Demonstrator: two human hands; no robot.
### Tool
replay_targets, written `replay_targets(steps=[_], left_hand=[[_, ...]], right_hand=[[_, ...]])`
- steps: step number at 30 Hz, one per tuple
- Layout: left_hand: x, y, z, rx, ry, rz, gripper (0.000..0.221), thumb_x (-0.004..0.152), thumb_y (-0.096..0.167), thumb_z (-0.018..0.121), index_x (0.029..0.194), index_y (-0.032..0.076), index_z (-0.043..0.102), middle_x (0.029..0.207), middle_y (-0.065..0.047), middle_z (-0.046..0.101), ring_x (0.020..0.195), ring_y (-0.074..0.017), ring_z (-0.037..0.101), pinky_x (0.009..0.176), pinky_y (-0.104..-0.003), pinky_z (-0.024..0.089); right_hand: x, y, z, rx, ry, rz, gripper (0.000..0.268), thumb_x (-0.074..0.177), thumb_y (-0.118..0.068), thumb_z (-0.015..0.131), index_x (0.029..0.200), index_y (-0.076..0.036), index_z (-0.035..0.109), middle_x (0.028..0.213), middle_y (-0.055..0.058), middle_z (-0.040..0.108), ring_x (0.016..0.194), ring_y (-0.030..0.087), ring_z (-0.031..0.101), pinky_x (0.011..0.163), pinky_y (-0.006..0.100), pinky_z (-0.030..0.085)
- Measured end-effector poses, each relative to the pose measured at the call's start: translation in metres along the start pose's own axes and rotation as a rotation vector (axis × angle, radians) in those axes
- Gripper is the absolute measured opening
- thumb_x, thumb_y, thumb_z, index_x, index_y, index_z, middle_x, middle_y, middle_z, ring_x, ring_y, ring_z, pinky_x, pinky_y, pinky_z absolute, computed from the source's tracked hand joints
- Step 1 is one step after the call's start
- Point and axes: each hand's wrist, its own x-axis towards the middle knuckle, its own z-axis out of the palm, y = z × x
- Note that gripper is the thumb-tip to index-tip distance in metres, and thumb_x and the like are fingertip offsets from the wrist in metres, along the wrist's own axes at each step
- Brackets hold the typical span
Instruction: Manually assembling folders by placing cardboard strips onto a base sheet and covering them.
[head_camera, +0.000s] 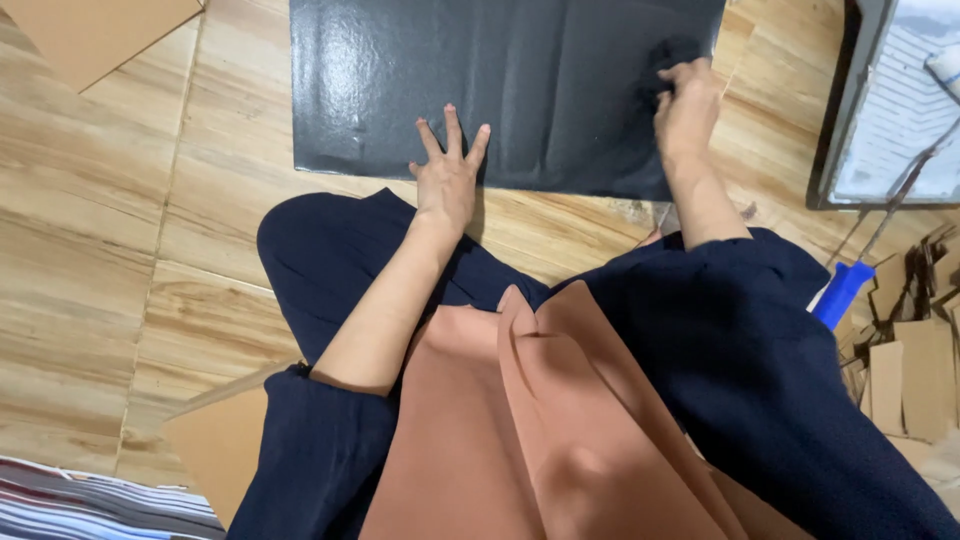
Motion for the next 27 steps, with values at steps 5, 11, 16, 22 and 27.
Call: replay_targets(steps=[5,11,16,22,27], left_hand=[[-0.003,0.000,-0.008,0.003,-0.005,0.008,0.083,0.081,0.013,0.056,0.144,0.028,0.003,0.142,-0.020,-0.002,0.124,-0.0498,0.013,0.072,-0.041,0.055],[0.010,-0.001,-0.003,-0.014,-0.042,0.030,0.080,0.077,0.024,0.058,0.143,0.029,0.012,0.141,-0.019,0.005,0.120,-0.0497,0.019,0.068,-0.042,0.055],[0.030,-0.004,0.032,-0.034,0.234,-0.005,0.064,0.078,0.016,0.060,0.135,0.023,0.032,0.137,-0.012,0.022,0.113,-0.0473,0.032,0.062,-0.034,0.056],[0.022,-0.039,0.018,-0.196,0.268,0.045,0.059,0.062,-0.002,0.070,0.114,0.014,0.047,0.119,-0.003,0.036,0.096,-0.0277,0.040,0.053,-0.032,0.055],[0.019,-0.044,0.012,-0.391,0.186,0.013,0.039,0.074,0.002,0.062,0.107,0.010,0.046,0.118,-0.006,0.035,0.090,-0.0313,0.048,0.060,-0.042,0.052]], right_hand=[[-0.032,-0.078,-0.012,0.079,-0.161,-0.114,0.034,0.057,0.011,0.053,0.085,-0.006,0.058,0.087,0.013,0.048,0.074,0.034,0.053,0.064,0.041,0.043],[-0.059,-0.186,0.017,0.131,-0.199,-0.264,0.018,0.070,0.003,0.052,0.083,-0.009,0.058,0.081,0.010,0.049,0.069,0.031,0.050,0.054,0.042,0.041],[-0.064,-0.221,0.008,0.179,-0.454,-0.220,0.008,0.080,0.000,0.044,0.082,-0.004,0.050,0.087,0.010,0.043,0.077,0.032,0.048,0.057,0.048,0.045],[-0.067,-0.134,-0.042,0.063,-0.552,-0.111,0.029,0.061,0.013,0.048,0.079,-0.009,0.056,0.082,0.009,0.048,0.067,0.033,0.055,0.052,0.044,0.040],[-0.074,-0.009,-0.036,-0.018,-0.493,0.113,0.032,0.056,0.014,0.056,0.068,-0.016,0.061,0.073,0.002,0.059,0.068,0.022,0.059,0.058,0.034,0.045]])
